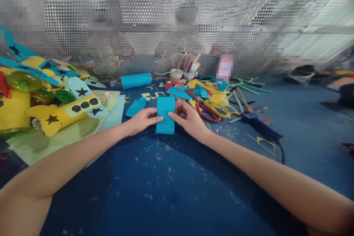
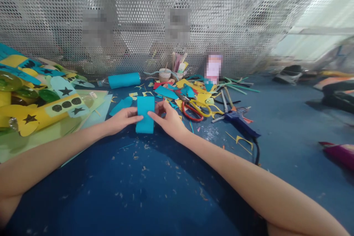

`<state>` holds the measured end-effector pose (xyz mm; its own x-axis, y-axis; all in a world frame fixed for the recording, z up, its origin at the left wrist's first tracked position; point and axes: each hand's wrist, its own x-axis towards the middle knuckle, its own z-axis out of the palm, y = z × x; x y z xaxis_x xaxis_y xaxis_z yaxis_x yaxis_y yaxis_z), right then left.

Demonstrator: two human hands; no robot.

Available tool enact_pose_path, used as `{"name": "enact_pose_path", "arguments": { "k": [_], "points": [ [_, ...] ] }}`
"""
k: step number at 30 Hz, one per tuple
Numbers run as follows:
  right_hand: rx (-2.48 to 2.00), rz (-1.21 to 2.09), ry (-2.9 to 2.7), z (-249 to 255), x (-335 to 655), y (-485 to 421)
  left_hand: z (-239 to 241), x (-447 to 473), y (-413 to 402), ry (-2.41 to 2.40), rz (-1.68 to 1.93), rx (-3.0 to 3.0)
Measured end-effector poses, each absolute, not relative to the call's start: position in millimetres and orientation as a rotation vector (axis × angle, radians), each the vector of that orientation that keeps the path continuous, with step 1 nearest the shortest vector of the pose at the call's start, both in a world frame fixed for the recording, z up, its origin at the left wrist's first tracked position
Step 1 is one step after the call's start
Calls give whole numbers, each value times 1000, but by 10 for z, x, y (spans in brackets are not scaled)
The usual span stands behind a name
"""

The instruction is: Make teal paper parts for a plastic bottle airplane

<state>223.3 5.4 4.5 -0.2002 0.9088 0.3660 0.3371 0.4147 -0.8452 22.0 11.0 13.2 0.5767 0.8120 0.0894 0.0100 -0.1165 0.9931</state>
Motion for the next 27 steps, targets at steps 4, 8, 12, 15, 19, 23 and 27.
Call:
{"name": "enact_pose_path", "arguments": {
  "k": [4,8,12,15,19,23,27],
  "points": [
    [-1081,961,-1613,43,2227,77,140,222,111,716,724,1636],
    [-1057,963,-1588,53,2232,83,133,219,113,780,705,1737],
    [-1062,945,-1532,57,2234,67,145,218,109,895,742,1835],
    [-1070,946,-1476,63,2231,49,152,223,107,913,760,1839],
    [-1075,954,-1454,76,2222,35,124,223,117,917,801,1834],
    [-1070,954,-1453,79,2213,28,88,214,134,906,812,1817],
    [-1063,931,-1452,73,2215,22,112,219,116,908,830,1797]
  ]
}}
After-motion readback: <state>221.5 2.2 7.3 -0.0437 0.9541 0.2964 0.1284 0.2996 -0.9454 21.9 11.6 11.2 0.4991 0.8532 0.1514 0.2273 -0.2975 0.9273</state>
